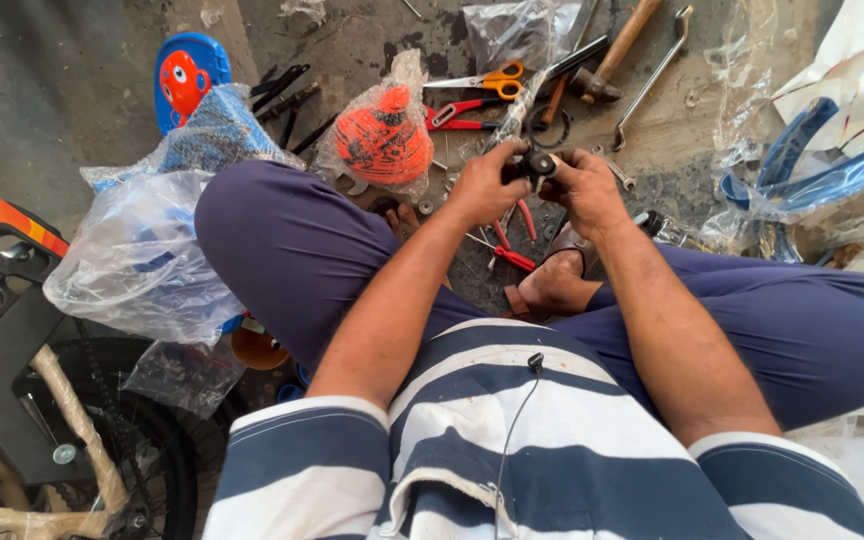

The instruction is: The person sits on the ground assembling a bicycle handlebar stem. They insert a metal stem into the handlebar clamp, tighten it with a screwdriver, and then attach the handlebar to the stem, securing it with a screwdriver.

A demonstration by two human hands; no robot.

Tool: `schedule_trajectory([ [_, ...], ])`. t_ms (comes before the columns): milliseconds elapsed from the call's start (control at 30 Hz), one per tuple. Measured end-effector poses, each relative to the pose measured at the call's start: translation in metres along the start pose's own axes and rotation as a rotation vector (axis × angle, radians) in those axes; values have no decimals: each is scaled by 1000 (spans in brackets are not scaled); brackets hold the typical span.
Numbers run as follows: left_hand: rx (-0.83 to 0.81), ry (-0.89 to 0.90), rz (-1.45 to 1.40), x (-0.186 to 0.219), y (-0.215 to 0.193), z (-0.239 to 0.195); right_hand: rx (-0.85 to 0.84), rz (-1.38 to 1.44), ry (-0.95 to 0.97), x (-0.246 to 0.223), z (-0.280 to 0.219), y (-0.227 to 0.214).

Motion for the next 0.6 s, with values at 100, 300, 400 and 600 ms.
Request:
schedule_trajectory([
  [100,-30,-243,-441,-35,7,4,11,-7,39,1,-3,1],
  [300,132,-76,-64,-32,-11,5,27,-5,42,3,-9,15],
  [400,179,-14,63,-21,-18,5,-6,-7,43,1,-5,20],
  [600,157,-225,15,-54,-20,14,-22,8,40,3,6,26],
])
Point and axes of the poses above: each hand's wrist, its own z-axis towards the middle knuckle, its own y-axis out of the palm, x = y × z, the point moved 9 cm from there along z, towards the middle knuckle, and after that the axes turned 14 degrees about -z, right-handed, at the moved point
